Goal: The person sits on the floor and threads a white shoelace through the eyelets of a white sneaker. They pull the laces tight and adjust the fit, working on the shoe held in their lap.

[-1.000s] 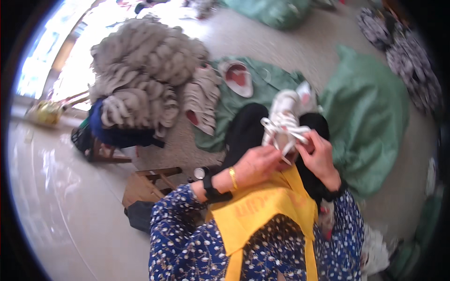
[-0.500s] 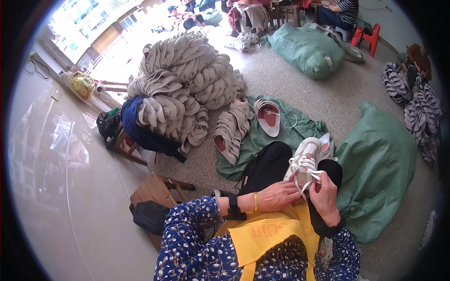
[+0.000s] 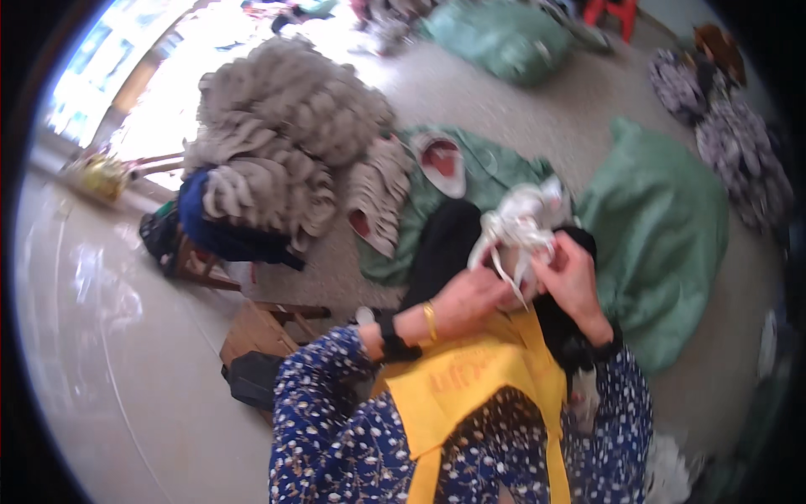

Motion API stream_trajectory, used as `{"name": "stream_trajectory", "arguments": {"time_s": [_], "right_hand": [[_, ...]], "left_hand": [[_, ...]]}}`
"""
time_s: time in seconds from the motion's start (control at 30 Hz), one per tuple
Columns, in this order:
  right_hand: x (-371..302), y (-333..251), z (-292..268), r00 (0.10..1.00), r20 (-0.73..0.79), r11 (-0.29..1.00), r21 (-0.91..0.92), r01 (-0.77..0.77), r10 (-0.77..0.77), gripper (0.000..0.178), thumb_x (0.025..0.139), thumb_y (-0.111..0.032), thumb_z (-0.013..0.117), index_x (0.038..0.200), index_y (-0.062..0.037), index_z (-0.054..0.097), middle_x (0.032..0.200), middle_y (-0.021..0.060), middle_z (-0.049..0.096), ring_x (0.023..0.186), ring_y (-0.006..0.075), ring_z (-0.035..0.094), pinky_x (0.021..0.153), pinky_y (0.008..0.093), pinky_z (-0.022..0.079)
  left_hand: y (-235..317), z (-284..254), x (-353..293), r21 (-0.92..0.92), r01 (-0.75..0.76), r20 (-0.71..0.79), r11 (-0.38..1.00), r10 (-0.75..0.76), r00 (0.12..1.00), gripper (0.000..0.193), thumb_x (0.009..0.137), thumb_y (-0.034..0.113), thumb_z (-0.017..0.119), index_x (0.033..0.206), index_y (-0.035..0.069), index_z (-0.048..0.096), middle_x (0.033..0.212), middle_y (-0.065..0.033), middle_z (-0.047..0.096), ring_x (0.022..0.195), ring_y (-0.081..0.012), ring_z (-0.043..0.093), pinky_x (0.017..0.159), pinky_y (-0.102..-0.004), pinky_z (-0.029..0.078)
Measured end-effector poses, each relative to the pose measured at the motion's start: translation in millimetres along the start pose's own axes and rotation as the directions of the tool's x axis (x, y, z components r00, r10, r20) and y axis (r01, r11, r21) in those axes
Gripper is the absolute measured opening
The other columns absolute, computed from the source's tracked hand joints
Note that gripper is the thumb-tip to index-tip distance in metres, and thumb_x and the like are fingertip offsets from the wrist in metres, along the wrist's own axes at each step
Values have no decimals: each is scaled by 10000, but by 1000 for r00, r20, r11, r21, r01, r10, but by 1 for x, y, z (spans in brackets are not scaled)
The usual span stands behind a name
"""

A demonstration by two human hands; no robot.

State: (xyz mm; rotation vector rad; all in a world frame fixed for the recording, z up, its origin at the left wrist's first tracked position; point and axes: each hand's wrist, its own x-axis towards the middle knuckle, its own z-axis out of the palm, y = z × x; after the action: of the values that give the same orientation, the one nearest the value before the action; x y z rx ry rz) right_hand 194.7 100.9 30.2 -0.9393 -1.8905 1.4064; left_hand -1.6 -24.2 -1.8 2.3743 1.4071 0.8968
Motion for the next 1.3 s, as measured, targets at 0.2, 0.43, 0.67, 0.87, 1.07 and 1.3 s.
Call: {"name": "stream_trajectory", "arguments": {"time_s": [0.2,0.43,0.67,0.87,1.07,1.3], "right_hand": [[-24,9,-22,996,-22,996,20,-86,87,137,891,-42,760,957,17,656,778,48,682,643,95,653,577,268,530],[-41,40,-12,921,283,885,-304,352,-269,241,810,-3,727,1043,-17,667,1022,121,647,845,286,706,713,364,586],[-31,58,-3,807,464,631,-513,582,-366,207,828,-51,633,1034,-53,609,1008,106,586,862,313,683,680,394,562],[-32,48,-10,836,433,768,-387,511,-338,216,854,-19,618,1063,-53,577,984,121,629,881,340,686,665,430,551],[-42,11,-15,898,327,884,-266,385,-293,336,832,-116,750,1121,-64,588,956,105,678,857,356,697,672,426,544],[-39,-35,-60,966,209,937,-281,208,-151,338,725,-229,900,935,-78,684,829,36,665,725,165,668,648,299,512]], "left_hand": [[15,-23,-8,-350,298,-133,888,-362,923,401,780,-33,799,1125,27,604,982,-113,698,916,-255,707,780,-358,570],[17,-51,-14,-644,362,-168,674,-586,793,595,890,-73,753,1402,-34,452,1277,-108,666,1155,-177,652,968,-308,540],[25,-52,-7,-440,377,-114,815,-467,877,516,878,-17,789,1314,-37,515,1148,-84,733,1045,-115,672,900,-278,543],[30,-69,11,-484,223,-171,846,-342,924,864,870,-114,761,1576,6,278,1407,-141,588,1237,-208,608,1037,-369,531],[36,-84,42,-614,145,-349,776,-433,831,592,862,-33,807,1346,-38,466,1238,-114,669,1129,-158,650,964,-311,541],[36,-117,81,-645,46,-431,763,-413,802,542,904,-28,774,1350,-31,467,1267,-111,641,1157,-180,643,983,-326,555]]}}
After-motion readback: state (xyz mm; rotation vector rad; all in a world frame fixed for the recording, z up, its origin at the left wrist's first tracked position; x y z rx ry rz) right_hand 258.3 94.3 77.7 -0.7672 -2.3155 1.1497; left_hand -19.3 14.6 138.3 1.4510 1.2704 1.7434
